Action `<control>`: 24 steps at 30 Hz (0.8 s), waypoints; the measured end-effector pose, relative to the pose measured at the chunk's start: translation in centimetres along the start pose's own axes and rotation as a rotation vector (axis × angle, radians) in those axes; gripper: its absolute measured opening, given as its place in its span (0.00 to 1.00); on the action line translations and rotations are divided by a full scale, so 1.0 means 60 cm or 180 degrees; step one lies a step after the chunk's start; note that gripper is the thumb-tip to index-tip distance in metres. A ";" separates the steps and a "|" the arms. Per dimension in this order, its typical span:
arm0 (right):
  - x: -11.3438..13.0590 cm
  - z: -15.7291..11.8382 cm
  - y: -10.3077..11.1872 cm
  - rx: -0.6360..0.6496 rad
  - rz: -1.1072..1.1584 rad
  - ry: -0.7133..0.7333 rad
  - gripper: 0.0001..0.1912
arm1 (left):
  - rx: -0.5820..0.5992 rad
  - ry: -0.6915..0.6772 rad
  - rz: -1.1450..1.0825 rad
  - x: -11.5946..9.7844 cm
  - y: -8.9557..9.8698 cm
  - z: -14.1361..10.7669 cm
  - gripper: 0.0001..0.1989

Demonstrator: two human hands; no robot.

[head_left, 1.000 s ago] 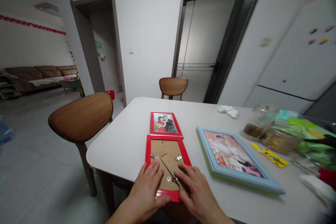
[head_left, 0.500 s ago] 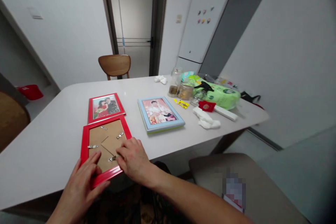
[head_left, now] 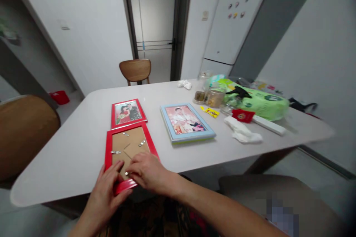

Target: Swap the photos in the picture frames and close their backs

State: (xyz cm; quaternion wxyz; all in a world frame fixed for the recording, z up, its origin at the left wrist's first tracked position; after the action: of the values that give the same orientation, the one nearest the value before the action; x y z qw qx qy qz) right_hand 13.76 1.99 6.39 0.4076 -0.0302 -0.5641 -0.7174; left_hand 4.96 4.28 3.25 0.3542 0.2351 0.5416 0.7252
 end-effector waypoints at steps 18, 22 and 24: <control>0.007 -0.004 -0.014 0.0520 0.0474 -0.0049 0.11 | 0.0231 0.0576 -0.0727 -0.003 0.015 -0.010 0.14; -0.041 0.011 0.013 0.0026 0.0261 -0.0476 0.14 | 0.0248 0.0623 -0.0751 -0.001 0.014 -0.010 0.16; -0.080 0.018 0.031 -0.0226 -0.0105 -0.0871 0.14 | 0.0212 0.0620 -0.0787 0.000 0.015 -0.010 0.16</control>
State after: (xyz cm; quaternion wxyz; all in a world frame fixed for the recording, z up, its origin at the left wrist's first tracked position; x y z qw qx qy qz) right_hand 17.65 5.47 5.84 0.3137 -0.1328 -0.5891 -0.7327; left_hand 4.27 3.76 3.90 0.3786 0.1068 0.6219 0.6771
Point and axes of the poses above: each hand's wrist, its own z-axis towards the middle knuckle, its own y-axis out of the back of the hand, x = y × z, the point moved 8 cm from there along z, towards the middle knuckle, and after that the axes turned 14 degrees about z, right-handed, at the moved point
